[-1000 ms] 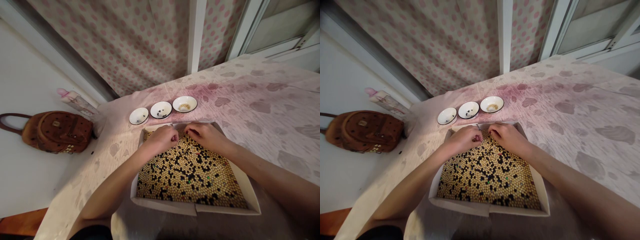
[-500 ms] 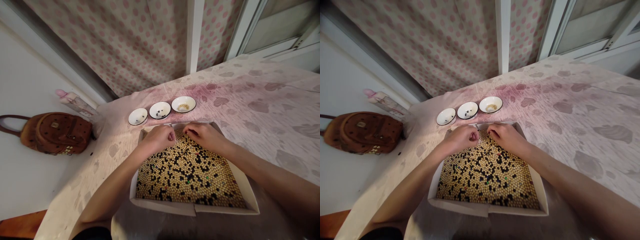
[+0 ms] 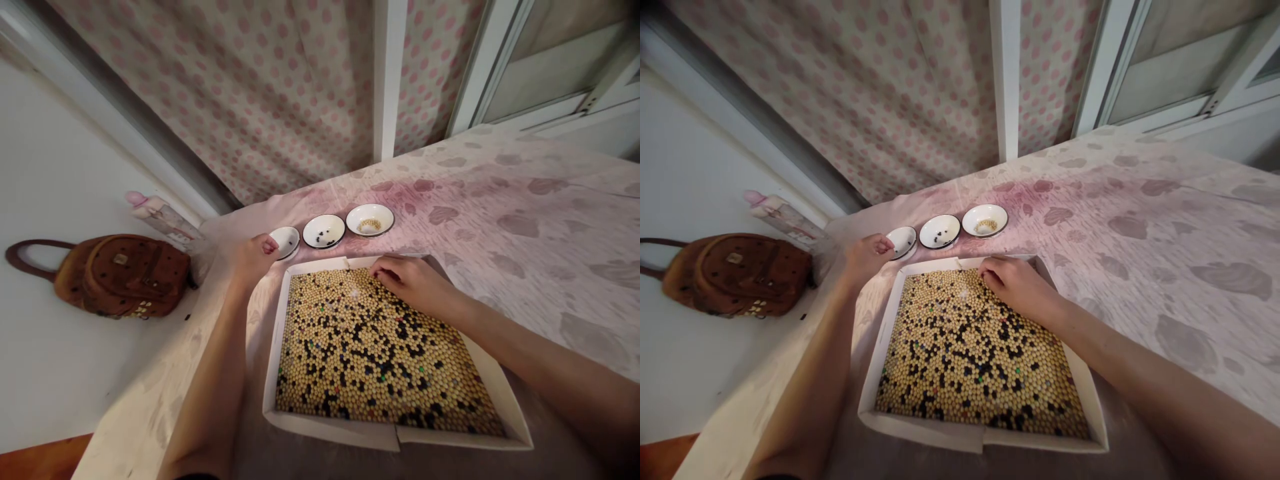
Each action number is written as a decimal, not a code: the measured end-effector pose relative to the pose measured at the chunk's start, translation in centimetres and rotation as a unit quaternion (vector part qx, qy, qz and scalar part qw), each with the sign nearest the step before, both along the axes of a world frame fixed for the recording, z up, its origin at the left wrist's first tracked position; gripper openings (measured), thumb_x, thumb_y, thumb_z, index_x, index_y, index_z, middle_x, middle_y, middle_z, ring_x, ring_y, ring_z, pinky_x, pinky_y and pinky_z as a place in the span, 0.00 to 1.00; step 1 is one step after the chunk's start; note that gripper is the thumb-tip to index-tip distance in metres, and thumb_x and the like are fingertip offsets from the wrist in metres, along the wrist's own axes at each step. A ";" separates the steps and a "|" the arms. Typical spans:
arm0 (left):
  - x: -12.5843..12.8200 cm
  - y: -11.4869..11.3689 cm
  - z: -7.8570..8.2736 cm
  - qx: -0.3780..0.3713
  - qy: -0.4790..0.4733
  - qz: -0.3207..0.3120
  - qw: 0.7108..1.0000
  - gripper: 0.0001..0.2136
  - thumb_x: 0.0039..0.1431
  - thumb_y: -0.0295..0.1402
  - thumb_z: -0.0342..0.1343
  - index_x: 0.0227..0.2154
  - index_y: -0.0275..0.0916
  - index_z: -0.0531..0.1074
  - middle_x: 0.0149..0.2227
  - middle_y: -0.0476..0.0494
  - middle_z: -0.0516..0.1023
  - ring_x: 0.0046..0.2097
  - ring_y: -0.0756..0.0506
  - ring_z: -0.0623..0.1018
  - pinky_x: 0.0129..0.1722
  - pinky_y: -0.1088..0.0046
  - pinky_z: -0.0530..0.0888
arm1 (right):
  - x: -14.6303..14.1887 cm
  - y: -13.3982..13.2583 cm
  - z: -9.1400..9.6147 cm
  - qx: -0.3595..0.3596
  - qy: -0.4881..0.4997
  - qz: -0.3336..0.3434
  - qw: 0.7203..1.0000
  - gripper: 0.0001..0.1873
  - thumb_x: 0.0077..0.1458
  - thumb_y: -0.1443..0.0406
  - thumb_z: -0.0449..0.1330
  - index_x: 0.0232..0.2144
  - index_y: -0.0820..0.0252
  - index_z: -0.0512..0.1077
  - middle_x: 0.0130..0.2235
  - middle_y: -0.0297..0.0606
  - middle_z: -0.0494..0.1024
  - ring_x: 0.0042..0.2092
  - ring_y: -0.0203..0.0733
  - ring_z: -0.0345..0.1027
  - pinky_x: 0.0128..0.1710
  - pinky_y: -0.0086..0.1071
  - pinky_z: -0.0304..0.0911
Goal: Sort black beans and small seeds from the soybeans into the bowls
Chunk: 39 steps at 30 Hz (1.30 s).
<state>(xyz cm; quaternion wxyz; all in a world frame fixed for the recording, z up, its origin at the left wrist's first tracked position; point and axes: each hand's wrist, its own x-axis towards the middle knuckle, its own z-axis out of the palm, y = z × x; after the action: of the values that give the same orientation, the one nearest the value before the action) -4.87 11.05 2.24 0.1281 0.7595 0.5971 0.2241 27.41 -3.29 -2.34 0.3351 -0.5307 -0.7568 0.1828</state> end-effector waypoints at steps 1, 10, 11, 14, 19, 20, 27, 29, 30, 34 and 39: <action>-0.1 0.0 -0.2 -0.007 -0.004 -0.004 1.000 0.04 0.51 0.32 0.60 0.31 0.41 0.76 0.31 0.48 0.81 0.35 0.46 0.80 0.36 0.74 0.71 | 0.0 0.0 0.0 0.000 0.000 0.000 1.000 0.12 0.64 0.66 0.51 0.37 0.53 0.75 0.39 0.35 0.82 0.40 0.42 0.76 0.41 0.39 0.69; -0.6 -0.3 0.1 -0.012 -0.005 -0.022 1.000 0.06 0.56 0.33 0.59 0.33 0.42 0.80 0.35 0.45 0.84 0.39 0.44 0.81 0.39 0.71 0.72 | -0.1 0.0 0.1 0.005 0.001 0.000 1.000 0.13 0.64 0.65 0.50 0.36 0.53 0.75 0.40 0.35 0.82 0.41 0.42 0.76 0.42 0.38 0.68; -0.7 -0.3 0.3 -0.009 0.001 -0.017 1.000 0.06 0.57 0.34 0.58 0.33 0.42 0.80 0.35 0.45 0.84 0.39 0.43 0.81 0.39 0.71 0.72 | -0.1 0.0 0.2 0.005 0.002 0.001 1.000 0.12 0.65 0.65 0.50 0.37 0.53 0.75 0.40 0.35 0.82 0.41 0.42 0.76 0.42 0.38 0.68; -0.6 -0.7 1.7 0.020 0.010 -0.002 1.000 0.08 0.58 0.37 0.57 0.32 0.41 0.80 0.33 0.46 0.83 0.36 0.44 0.80 0.36 0.72 0.70 | -0.1 -0.1 0.2 0.005 0.004 -0.003 1.000 0.12 0.66 0.65 0.51 0.38 0.53 0.75 0.40 0.34 0.82 0.40 0.41 0.76 0.41 0.38 0.67; 0.9 -3.8 6.3 0.124 -0.077 -0.028 0.989 0.11 0.60 0.39 0.56 0.27 0.39 0.77 0.25 0.50 0.77 0.28 0.49 0.73 0.29 0.74 0.65 | -0.2 -0.5 0.8 0.038 -0.015 -0.011 0.999 0.12 0.68 0.61 0.52 0.36 0.54 0.74 0.35 0.34 0.80 0.36 0.40 0.73 0.37 0.35 0.64; 1.4 -4.8 7.3 0.131 -0.108 -0.045 0.984 0.12 0.61 0.40 0.56 0.26 0.39 0.76 0.24 0.50 0.76 0.27 0.50 0.71 0.28 0.74 0.65 | -0.3 -0.6 1.0 0.056 -0.024 -0.016 0.998 0.13 0.68 0.60 0.52 0.34 0.55 0.73 0.33 0.34 0.79 0.35 0.40 0.73 0.36 0.35 0.63; 4.0 -11.6 12.2 0.255 -0.254 -0.127 0.924 0.17 0.64 0.35 0.60 0.19 0.40 0.70 0.20 0.53 0.68 0.24 0.52 0.65 0.25 0.72 0.61 | 1.7 -0.3 2.3 0.125 -0.165 -0.145 0.968 0.16 0.68 0.58 0.50 0.33 0.57 0.71 0.30 0.37 0.76 0.28 0.41 0.68 0.28 0.35 0.55; 4.1 -12.5 12.6 0.276 -0.286 -0.142 0.907 0.18 0.65 0.35 0.61 0.19 0.40 0.69 0.19 0.53 0.66 0.24 0.52 0.64 0.25 0.72 0.61 | 3.6 0.1 2.3 0.092 -0.208 -0.191 0.955 0.15 0.66 0.57 0.52 0.43 0.58 0.73 0.39 0.41 0.79 0.32 0.44 0.72 0.29 0.35 0.56; 4.1 -12.8 12.7 0.283 -0.296 -0.147 0.900 0.18 0.65 0.35 0.61 0.18 0.40 0.68 0.19 0.53 0.66 0.24 0.52 0.63 0.24 0.71 0.60 | 4.6 0.3 2.2 0.066 -0.229 -0.203 0.950 0.16 0.65 0.56 0.52 0.45 0.59 0.73 0.42 0.44 0.79 0.34 0.45 0.73 0.30 0.35 0.58; 3.7 -13.0 12.7 0.308 -0.307 -0.151 0.888 0.19 0.65 0.36 0.62 0.18 0.41 0.67 0.19 0.53 0.65 0.23 0.52 0.63 0.23 0.69 0.59 | 7.8 0.2 1.6 -0.078 -0.271 -0.178 0.943 0.15 0.63 0.55 0.53 0.39 0.56 0.75 0.36 0.42 0.79 0.34 0.46 0.74 0.33 0.36 0.59; 3.3 -12.4 12.6 0.320 -0.313 -0.168 0.878 0.19 0.64 0.35 0.62 0.18 0.41 0.68 0.19 0.54 0.66 0.23 0.52 0.65 0.23 0.69 0.60 | 7.9 0.6 1.1 -0.118 -0.258 -0.129 0.950 0.16 0.64 0.62 0.47 0.32 0.55 0.74 0.32 0.39 0.80 0.34 0.45 0.73 0.33 0.35 0.56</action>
<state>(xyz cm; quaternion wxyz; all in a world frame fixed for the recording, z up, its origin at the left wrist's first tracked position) -1.61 -1.34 14.88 0.0944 0.7381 0.2854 0.6041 35.29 -2.67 -1.24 0.0838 -0.6888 -0.7153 0.0831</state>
